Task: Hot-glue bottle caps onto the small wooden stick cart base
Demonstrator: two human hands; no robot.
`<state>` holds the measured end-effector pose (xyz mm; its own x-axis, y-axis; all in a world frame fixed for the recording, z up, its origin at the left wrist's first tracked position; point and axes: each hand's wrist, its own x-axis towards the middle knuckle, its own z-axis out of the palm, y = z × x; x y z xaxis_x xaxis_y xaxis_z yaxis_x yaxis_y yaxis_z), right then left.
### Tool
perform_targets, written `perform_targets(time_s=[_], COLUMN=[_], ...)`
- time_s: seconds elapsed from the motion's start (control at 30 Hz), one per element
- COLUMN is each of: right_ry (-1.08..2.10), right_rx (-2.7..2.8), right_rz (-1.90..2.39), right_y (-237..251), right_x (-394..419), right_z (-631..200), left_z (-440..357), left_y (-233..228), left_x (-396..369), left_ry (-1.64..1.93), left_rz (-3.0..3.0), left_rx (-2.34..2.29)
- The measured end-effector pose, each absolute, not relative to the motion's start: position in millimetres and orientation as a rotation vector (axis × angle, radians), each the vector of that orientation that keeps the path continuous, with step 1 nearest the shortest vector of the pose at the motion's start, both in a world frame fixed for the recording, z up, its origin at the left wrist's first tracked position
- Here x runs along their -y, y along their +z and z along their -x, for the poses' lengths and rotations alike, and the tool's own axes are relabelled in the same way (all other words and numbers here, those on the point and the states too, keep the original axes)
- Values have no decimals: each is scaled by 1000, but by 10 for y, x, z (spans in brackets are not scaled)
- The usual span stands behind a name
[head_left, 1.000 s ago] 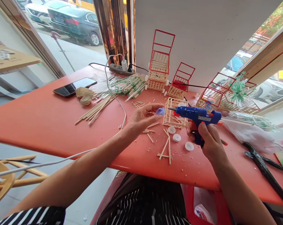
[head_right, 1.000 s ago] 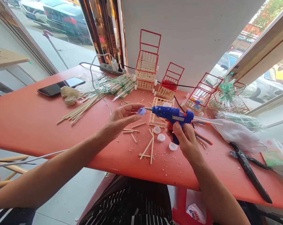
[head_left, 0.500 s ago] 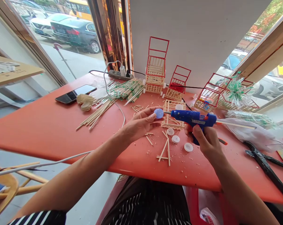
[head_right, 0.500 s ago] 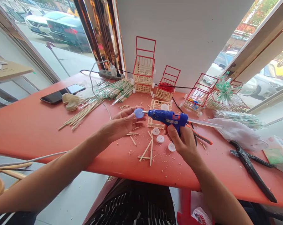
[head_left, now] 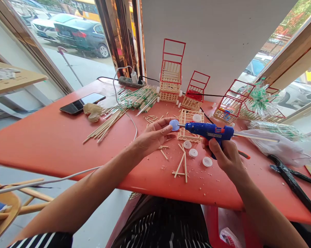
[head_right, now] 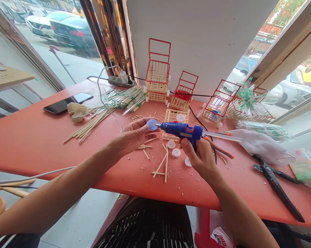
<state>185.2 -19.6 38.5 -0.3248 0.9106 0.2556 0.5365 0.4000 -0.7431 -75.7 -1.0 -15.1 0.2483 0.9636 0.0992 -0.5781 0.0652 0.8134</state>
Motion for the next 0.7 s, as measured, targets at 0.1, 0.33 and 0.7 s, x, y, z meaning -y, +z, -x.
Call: perform_targets(time_s=[0.1, 0.33, 0.7], right_ry=[725, 695, 715], right_rx=[2001, 1988, 1998], right_rz=[1228, 1230, 1232], right_y=[370, 296, 291], right_x=[196, 168, 165], right_z=[-1859, -1893, -1898], left_z=[749, 750, 743], left_y=[-135, -129, -134], left_x=[16, 12, 17], left_ry=[1263, 1276, 1275], left_rz=[-885, -882, -900], left_rx=[-561, -553, -568])
